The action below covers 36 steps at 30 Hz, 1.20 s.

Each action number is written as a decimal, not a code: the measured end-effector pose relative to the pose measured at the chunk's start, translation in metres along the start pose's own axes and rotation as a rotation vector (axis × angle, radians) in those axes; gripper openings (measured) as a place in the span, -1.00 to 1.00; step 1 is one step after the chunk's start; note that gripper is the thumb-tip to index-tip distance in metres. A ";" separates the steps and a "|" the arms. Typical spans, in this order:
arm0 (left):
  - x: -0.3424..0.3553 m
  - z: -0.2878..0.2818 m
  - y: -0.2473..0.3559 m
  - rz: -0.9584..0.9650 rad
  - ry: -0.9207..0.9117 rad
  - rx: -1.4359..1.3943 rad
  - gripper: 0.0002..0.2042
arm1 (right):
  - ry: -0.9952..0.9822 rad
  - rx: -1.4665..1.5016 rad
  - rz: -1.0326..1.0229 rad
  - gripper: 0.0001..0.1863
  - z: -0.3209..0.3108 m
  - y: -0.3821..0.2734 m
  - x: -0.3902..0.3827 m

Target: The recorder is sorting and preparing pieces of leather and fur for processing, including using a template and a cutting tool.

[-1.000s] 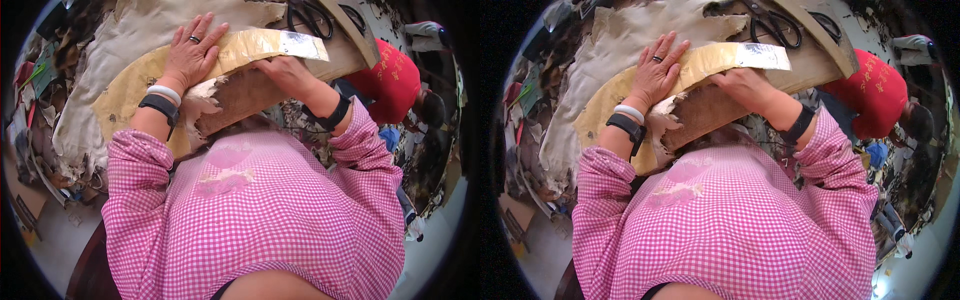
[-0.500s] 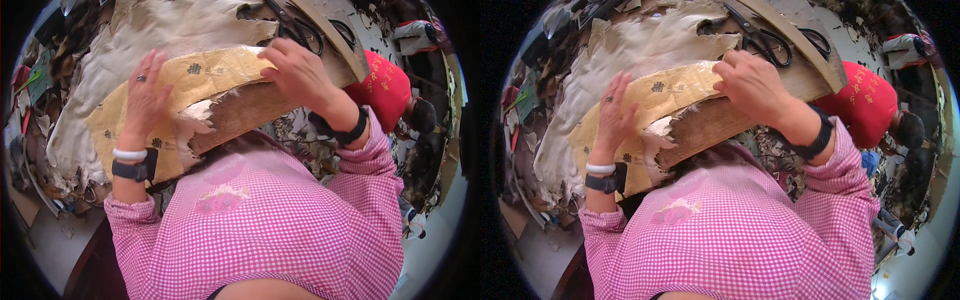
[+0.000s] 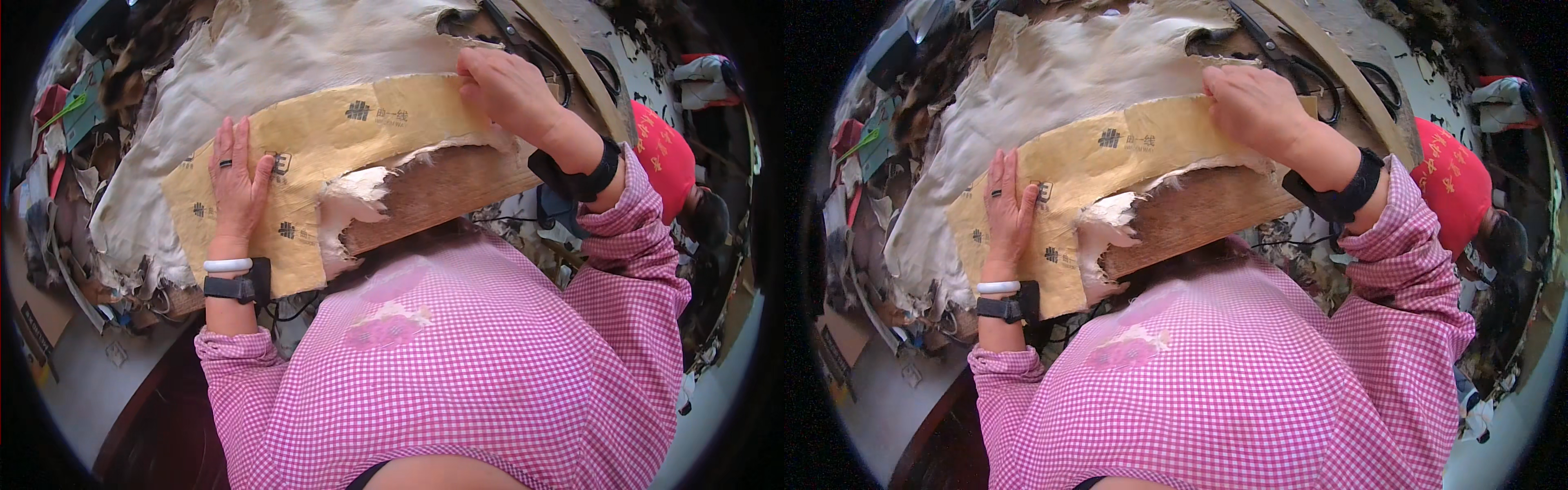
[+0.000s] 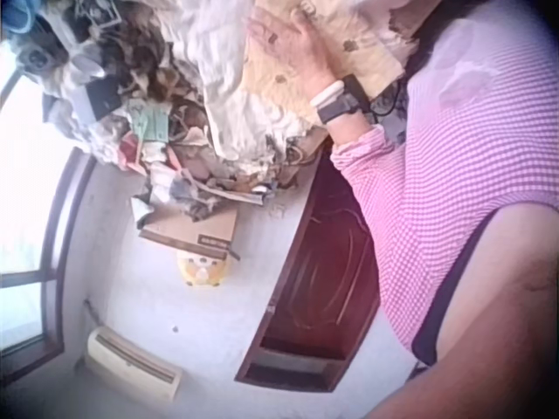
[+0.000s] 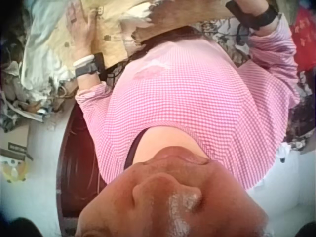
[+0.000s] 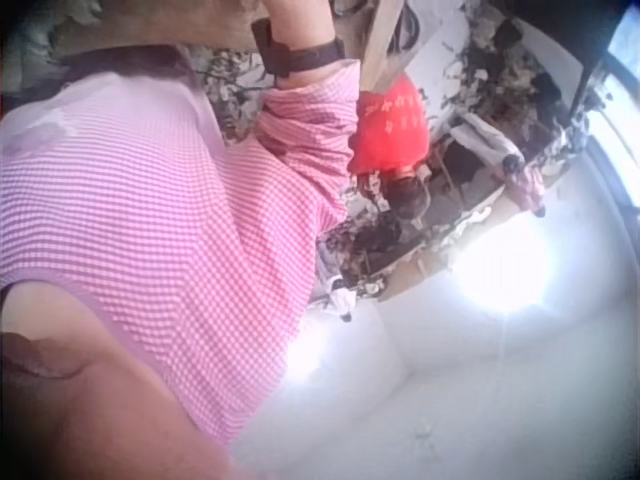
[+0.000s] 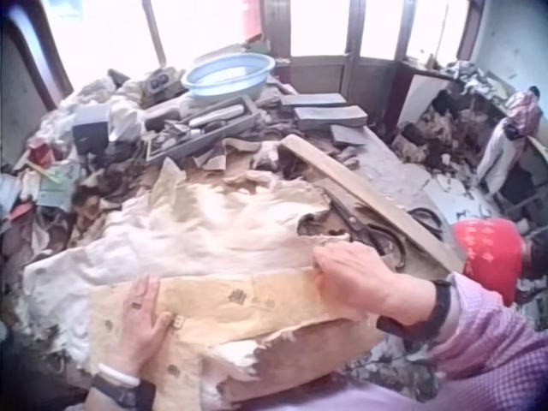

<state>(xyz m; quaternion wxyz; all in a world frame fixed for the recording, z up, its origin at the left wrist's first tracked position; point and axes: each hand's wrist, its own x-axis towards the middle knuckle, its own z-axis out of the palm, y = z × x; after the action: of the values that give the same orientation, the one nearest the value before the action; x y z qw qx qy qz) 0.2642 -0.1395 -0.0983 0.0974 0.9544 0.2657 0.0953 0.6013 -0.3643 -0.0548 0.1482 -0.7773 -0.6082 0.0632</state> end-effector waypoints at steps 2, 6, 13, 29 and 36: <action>0.000 -0.001 -0.003 -0.049 -0.014 0.032 -0.38 | -0.001 -0.009 0.004 -0.89 0.001 0.001 0.005; 0.001 0.002 -0.004 -0.125 -0.033 0.073 -0.38 | -0.033 -0.046 0.027 -0.90 0.004 0.005 0.008; -0.006 0.007 -0.018 -0.221 -0.033 0.084 -0.34 | -0.026 -0.006 -0.006 -0.90 0.005 0.008 0.009; -0.004 0.019 -0.021 -0.257 0.007 0.116 -0.32 | -0.387 0.014 -0.322 -0.67 -0.021 -0.123 0.049; -0.006 0.032 -0.039 -0.207 0.107 0.068 -0.38 | -0.002 0.257 -0.520 -0.22 0.112 -0.202 0.097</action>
<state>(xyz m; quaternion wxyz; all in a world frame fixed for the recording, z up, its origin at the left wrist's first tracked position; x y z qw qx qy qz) 0.2478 -0.1141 -0.1390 0.0599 0.9182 0.3707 0.1266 0.4072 -0.2094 -0.0913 0.2560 -0.5701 -0.7742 0.1004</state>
